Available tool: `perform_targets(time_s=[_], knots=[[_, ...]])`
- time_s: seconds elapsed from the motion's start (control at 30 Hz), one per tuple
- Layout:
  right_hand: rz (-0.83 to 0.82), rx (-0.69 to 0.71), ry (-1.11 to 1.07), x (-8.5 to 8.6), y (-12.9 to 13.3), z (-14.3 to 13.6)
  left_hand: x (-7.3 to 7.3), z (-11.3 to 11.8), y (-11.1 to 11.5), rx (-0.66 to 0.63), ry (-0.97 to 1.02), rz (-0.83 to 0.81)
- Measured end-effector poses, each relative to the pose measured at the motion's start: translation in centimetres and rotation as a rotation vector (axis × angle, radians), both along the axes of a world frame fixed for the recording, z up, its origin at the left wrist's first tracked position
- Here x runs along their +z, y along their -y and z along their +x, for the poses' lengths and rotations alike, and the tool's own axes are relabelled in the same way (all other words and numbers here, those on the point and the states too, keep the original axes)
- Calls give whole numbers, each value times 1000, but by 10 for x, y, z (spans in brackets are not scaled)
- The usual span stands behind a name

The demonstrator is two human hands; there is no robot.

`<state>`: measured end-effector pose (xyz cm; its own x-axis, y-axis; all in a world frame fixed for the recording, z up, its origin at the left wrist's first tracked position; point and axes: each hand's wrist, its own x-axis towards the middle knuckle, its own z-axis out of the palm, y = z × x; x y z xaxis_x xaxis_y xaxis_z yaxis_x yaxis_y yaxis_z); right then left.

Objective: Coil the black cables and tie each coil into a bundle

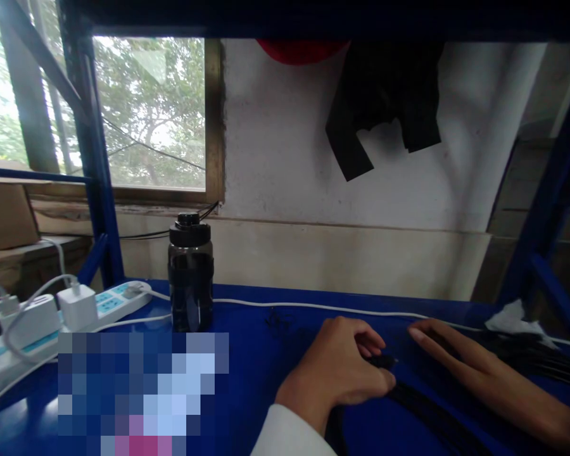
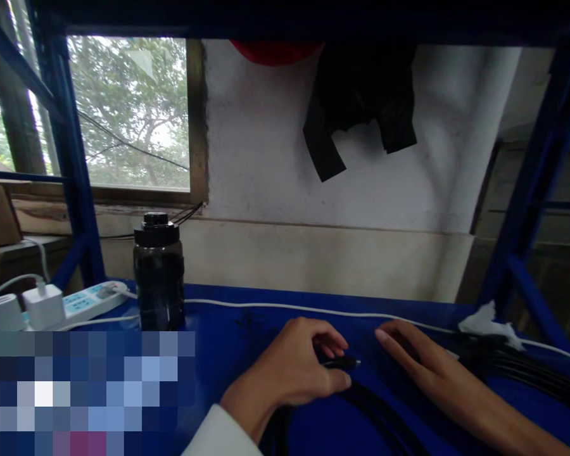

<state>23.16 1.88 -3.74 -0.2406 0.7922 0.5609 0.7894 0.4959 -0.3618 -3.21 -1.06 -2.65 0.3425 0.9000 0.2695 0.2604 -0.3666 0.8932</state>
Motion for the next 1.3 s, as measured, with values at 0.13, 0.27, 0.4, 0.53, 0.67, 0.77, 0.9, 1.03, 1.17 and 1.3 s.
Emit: perform_targets(time_s=[0.13, 0.27, 0.4, 0.53, 0.67, 0.77, 0.9, 1.03, 1.17, 1.3], knots=[[-276, 176, 19, 31, -22, -36, 3, -1, 0, -36, -64, 61], [-443, 446, 5, 41, -27, -87, -1, -2, -1, -1, -75, 158], [-437, 515, -101, 31, -26, -110, -6, -5, -1, 123, -117, 207], [-278, 520, -13, 18, -28, -98, -5, 1, -2, 169, -203, 309], [-215, 465, 89, 15, -33, -81, -4, 9, -1, 184, -251, 320], [-165, 365, 157, 15, -37, -74, -3, 10, 2, 184, -305, 298], [-123, 258, 198, 17, -38, -68, 2, 11, 7, 175, -377, 273], [-109, 187, 233, 20, -36, -65, 8, 12, 10, 193, -387, 259], [-113, 161, 247, 25, -33, -65, 8, 11, 9, 191, -379, 280], [-114, 198, 249, 27, -29, -66, 6, 11, 8, 207, -397, 301]])
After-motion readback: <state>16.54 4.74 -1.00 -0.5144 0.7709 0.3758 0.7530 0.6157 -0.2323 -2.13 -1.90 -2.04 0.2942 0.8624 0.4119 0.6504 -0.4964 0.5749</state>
